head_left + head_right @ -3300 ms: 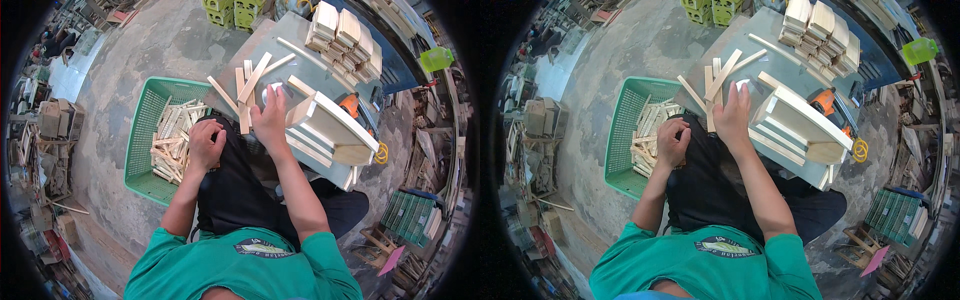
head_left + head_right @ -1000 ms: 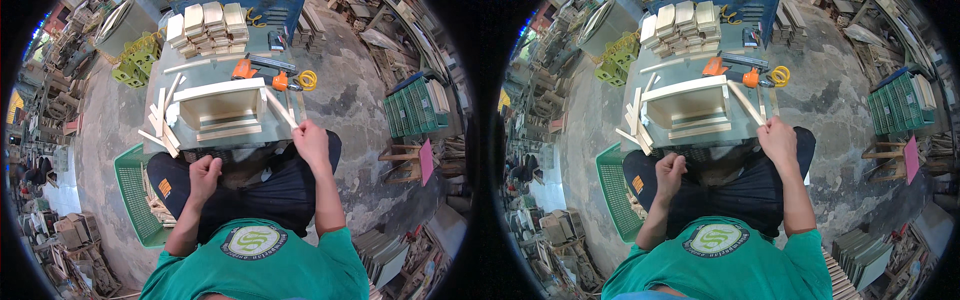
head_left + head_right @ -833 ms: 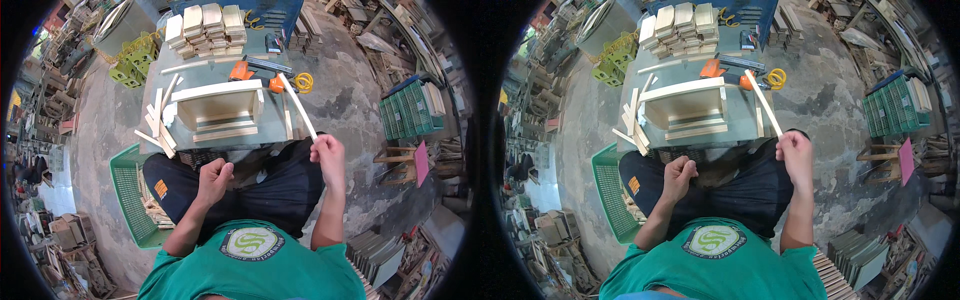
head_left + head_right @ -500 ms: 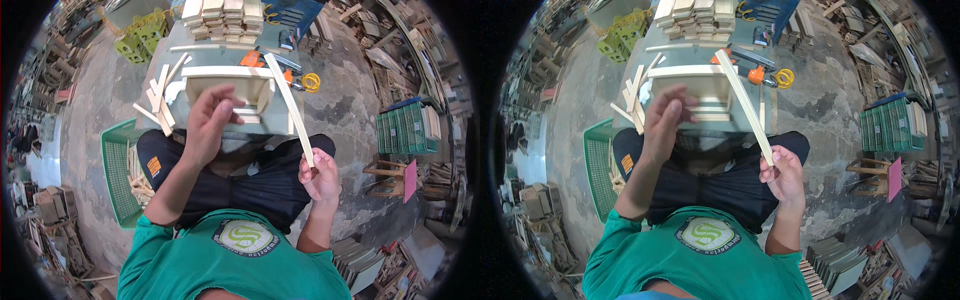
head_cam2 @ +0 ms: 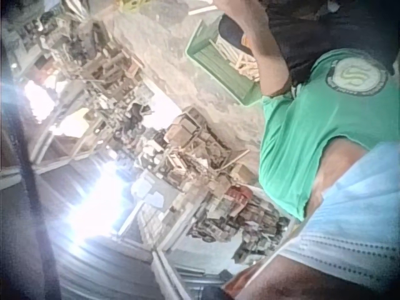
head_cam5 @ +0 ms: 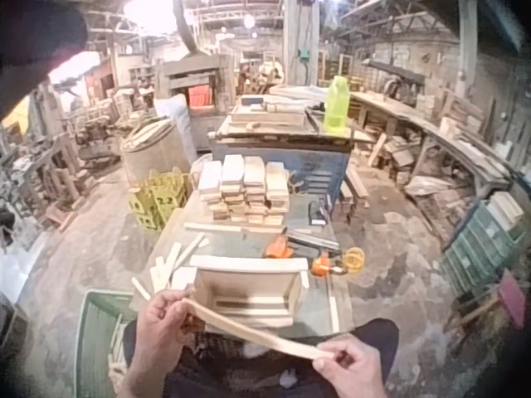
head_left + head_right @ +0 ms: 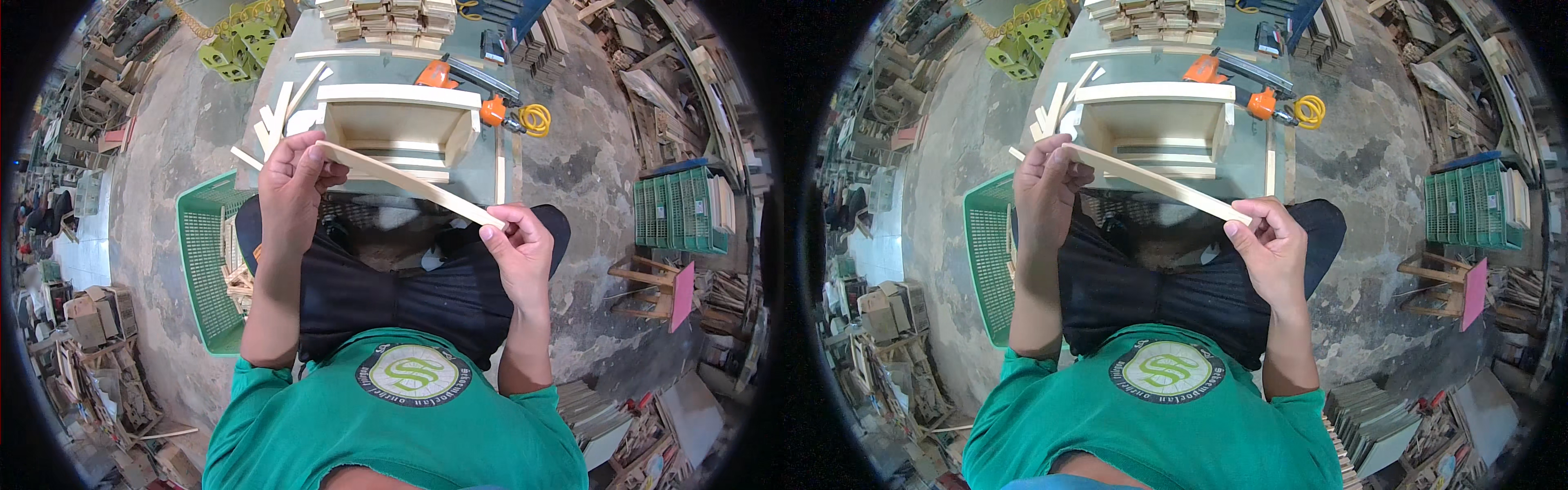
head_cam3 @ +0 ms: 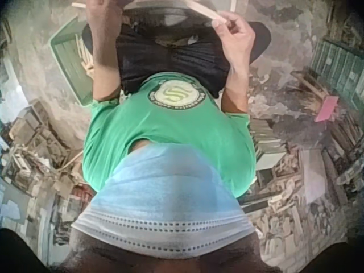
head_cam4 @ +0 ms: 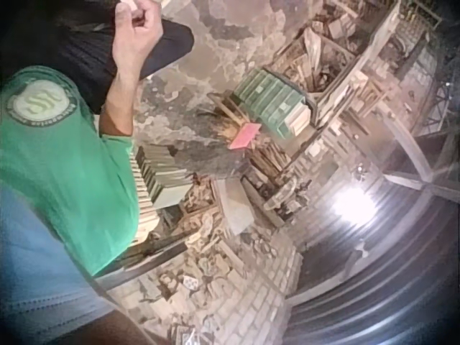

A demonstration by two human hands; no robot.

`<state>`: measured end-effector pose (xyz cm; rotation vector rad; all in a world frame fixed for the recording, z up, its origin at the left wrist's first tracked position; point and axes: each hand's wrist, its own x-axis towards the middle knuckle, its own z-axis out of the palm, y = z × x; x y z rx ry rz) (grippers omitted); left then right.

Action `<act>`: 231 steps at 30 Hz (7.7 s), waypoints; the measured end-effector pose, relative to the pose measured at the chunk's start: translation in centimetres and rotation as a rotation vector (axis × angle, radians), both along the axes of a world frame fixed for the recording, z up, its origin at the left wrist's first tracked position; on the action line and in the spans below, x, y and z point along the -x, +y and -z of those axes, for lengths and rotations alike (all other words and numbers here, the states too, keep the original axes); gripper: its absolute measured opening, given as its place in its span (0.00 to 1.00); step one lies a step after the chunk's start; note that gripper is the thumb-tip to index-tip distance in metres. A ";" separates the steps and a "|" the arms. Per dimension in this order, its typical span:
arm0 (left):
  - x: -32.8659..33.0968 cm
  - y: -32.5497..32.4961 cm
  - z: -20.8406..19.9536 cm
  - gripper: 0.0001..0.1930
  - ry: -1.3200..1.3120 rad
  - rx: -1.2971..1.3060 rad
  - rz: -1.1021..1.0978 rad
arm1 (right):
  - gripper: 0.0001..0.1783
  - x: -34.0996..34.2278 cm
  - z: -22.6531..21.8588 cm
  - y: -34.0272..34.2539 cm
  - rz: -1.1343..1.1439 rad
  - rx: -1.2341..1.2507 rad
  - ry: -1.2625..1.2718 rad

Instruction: Assembling small wooden boxes using a pneumatic nail gun in a workshop environment.

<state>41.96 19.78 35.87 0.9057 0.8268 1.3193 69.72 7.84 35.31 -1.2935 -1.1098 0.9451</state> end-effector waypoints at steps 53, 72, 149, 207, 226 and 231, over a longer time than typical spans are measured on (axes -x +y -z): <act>1.5 5.6 1.0 0.12 0.694 -0.143 -0.294 | 0.10 -2.0 3.0 12.4 0.248 0.017 -0.118; 1.3 6.1 1.8 0.14 0.750 0.030 -0.206 | 0.09 -1.4 1.4 12.2 0.241 0.041 -0.201; -15.0 6.5 1.0 0.11 1.278 -1.098 0.068 | 0.25 0.4 9.8 12.0 0.355 -0.554 -0.369; -14.7 6.0 1.1 0.10 1.253 -1.079 -0.026 | 0.21 0.6 10.4 11.8 0.303 -0.483 -0.426; -14.3 6.0 1.0 0.08 1.232 -1.070 0.010 | 0.24 0.7 10.7 11.9 0.326 -0.510 -0.454; -14.2 6.1 1.3 0.07 1.236 -1.068 -0.008 | 0.21 0.8 10.6 11.8 0.324 -0.493 -0.422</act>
